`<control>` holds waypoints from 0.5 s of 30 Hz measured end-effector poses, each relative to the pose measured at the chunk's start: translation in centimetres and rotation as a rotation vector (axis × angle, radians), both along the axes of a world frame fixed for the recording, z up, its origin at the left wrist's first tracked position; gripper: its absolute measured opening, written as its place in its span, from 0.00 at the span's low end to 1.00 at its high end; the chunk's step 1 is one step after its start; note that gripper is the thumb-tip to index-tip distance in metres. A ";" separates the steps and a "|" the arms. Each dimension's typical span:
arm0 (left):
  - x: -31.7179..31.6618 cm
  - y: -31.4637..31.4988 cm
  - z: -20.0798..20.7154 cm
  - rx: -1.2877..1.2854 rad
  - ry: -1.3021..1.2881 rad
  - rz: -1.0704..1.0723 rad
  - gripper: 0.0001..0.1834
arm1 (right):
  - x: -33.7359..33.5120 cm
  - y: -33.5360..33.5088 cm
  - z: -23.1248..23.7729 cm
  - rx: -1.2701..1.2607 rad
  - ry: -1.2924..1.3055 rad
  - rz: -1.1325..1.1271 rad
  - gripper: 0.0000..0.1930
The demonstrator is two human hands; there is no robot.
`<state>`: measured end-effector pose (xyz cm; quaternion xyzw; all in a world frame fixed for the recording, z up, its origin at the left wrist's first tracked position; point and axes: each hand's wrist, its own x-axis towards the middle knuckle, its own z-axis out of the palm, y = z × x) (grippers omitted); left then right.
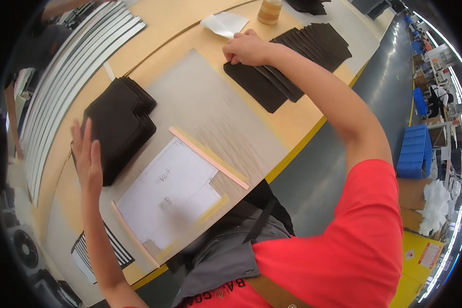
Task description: The person assembles air filters by placing black foam pieces onto white filter frames. They press the foam onto the frame, fold the frame in half, and stack the completed units on the table. The process is repeated for multiple filter units.
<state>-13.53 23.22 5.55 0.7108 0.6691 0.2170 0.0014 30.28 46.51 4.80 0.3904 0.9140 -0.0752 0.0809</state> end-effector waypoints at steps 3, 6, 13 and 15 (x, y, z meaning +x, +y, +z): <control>1.1 -4.5 1.1 0.055 -0.146 -0.006 0.26 | 1.1 -0.1 -0.7 0.125 0.157 0.142 0.03; 3.0 -9.7 1.9 0.067 -0.236 0.025 0.25 | -1.3 -3.3 1.8 0.097 0.334 0.182 0.02; 9.7 -14.3 0.7 -0.068 -1.052 -0.045 0.33 | -9.0 -16.1 9.6 -0.082 0.624 0.431 0.03; 9.3 -15.5 0.5 -0.022 -0.920 -0.012 0.31 | -11.7 -16.6 8.6 -0.271 0.705 0.478 0.04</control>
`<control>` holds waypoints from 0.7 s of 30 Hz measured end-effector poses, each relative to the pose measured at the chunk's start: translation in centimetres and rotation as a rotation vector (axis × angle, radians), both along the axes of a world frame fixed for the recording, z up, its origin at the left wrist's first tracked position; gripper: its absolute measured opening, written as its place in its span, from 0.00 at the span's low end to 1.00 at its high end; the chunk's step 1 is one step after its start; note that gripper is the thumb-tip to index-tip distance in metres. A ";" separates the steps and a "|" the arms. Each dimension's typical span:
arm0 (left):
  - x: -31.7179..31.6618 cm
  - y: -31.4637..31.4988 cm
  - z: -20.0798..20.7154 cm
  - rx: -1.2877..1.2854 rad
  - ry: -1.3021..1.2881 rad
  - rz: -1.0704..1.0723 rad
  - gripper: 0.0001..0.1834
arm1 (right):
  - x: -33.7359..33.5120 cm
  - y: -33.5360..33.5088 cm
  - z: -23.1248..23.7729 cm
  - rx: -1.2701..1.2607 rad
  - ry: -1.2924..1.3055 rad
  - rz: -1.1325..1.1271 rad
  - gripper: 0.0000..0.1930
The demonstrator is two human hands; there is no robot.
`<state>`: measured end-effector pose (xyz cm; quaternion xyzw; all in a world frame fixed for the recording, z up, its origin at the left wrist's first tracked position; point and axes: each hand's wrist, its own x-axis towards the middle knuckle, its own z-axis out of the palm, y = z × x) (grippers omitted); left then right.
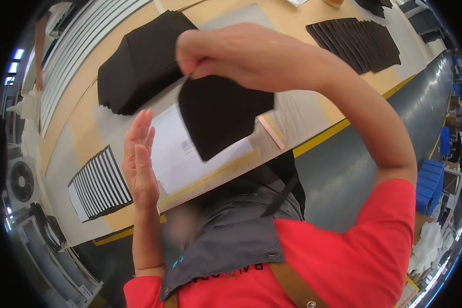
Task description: The person assembles air filters by placing black foam pieces onto white filter frames. They press the foam onto the frame, fold the frame in half, and stack the completed units on the table. The process is repeated for multiple filter units.
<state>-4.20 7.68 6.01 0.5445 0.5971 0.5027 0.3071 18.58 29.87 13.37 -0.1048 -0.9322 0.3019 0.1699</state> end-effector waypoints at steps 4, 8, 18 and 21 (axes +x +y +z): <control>-0.6 -0.7 -0.7 0.053 0.264 0.042 0.29 | -4.4 0.1 -3.8 -0.236 -0.178 0.018 0.05; 0.8 -0.3 -0.2 0.088 0.544 -0.079 0.22 | -6.6 1.1 -9.2 -0.299 -0.205 0.085 0.06; 3.6 2.6 -3.9 0.085 0.842 -0.327 0.23 | -3.4 2.3 -9.7 -0.244 -0.312 -0.130 0.11; 4.0 2.9 -3.9 0.087 0.884 -0.312 0.24 | -3.7 2.4 -10.3 -0.242 -0.234 -0.109 0.10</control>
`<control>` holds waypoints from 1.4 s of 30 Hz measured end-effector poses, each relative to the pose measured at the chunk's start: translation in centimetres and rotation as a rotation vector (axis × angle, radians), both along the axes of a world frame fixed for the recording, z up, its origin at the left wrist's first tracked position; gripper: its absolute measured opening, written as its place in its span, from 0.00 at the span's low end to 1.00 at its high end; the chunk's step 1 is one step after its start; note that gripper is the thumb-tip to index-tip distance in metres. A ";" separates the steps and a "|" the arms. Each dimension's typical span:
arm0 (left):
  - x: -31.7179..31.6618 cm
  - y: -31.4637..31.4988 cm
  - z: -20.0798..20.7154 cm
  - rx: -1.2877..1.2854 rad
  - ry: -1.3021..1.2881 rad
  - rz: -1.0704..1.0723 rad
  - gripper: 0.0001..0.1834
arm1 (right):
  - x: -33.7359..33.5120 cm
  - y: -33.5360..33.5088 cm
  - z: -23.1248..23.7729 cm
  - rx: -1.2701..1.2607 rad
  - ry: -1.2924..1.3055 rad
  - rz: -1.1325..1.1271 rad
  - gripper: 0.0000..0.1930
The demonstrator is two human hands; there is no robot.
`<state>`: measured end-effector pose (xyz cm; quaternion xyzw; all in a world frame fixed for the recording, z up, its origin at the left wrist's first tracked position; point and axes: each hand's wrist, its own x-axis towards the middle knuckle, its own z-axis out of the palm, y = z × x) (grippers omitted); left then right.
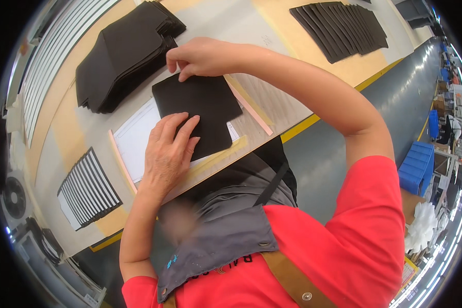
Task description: The person assembles air filters by placing black foam pieces onto white filter frames. They press the foam onto the frame, fold the frame in half, and stack the completed units on the table. The process is repeated for multiple filter units.
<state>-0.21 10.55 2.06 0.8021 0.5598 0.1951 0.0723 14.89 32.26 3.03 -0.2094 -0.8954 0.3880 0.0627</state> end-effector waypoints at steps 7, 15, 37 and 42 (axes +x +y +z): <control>0.5 -0.2 0.7 -0.041 -0.011 0.032 0.23 | -0.9 -0.2 -1.2 0.026 0.092 0.010 0.10; 0.7 -0.2 0.7 -0.026 -0.008 0.039 0.25 | -1.1 -0.4 -1.9 0.044 0.173 -0.016 0.11; 2.2 5.7 0.2 0.112 -0.084 -0.019 0.23 | 11.9 -12.3 -2.5 0.720 0.009 -0.238 0.27; 2.1 6.8 -1.2 0.096 0.028 -0.034 0.25 | 11.9 -12.4 -2.7 0.715 0.046 -0.241 0.25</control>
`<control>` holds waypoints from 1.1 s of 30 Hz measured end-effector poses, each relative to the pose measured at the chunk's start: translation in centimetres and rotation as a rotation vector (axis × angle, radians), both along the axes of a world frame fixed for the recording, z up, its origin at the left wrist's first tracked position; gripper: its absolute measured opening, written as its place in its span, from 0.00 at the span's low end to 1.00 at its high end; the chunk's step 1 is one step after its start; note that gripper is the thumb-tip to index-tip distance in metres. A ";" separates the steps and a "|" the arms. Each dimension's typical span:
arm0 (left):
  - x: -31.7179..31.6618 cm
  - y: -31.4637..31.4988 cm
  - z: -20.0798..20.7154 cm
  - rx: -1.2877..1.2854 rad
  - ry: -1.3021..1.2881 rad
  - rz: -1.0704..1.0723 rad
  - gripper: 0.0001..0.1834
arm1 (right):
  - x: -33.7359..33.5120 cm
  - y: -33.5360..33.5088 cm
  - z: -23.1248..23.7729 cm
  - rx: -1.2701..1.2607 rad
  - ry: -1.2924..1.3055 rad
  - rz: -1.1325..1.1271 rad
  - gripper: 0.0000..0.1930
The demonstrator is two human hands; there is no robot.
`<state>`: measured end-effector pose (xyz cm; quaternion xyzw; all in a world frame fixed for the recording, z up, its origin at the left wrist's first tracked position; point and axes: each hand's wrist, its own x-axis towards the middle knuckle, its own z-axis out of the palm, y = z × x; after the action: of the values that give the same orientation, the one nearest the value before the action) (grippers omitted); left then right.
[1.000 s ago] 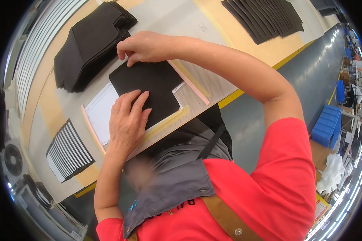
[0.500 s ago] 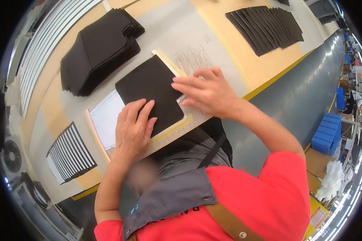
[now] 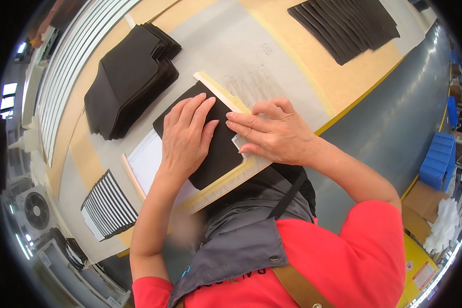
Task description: The person assembles air filters by placing black foam pieces onto white filter frames. They press the foam onto the frame, fold the frame in half, and stack the completed units on the table. The process is repeated for multiple filter units.
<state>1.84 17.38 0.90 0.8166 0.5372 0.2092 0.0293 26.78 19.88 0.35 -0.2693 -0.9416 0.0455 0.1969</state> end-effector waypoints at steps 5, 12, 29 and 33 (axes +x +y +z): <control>0.2 -0.3 -0.2 -0.014 0.026 0.019 0.25 | 0.0 -0.1 -0.1 0.002 -0.014 -0.023 0.25; 0.8 -0.4 -0.2 -0.008 0.067 0.061 0.25 | -0.1 -0.1 -0.2 0.021 0.007 -0.042 0.25; 0.6 -0.4 -0.6 0.016 0.051 0.074 0.24 | 1.0 0.4 0.5 -0.047 0.107 -0.128 0.21; 0.6 -0.4 -0.8 0.018 0.049 0.079 0.23 | 2.1 0.2 0.5 -0.105 0.140 -0.157 0.20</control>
<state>2.49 17.02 0.06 0.7999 0.5677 0.1947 0.0004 28.92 20.08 0.88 -0.3484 -0.8980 0.0977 0.2506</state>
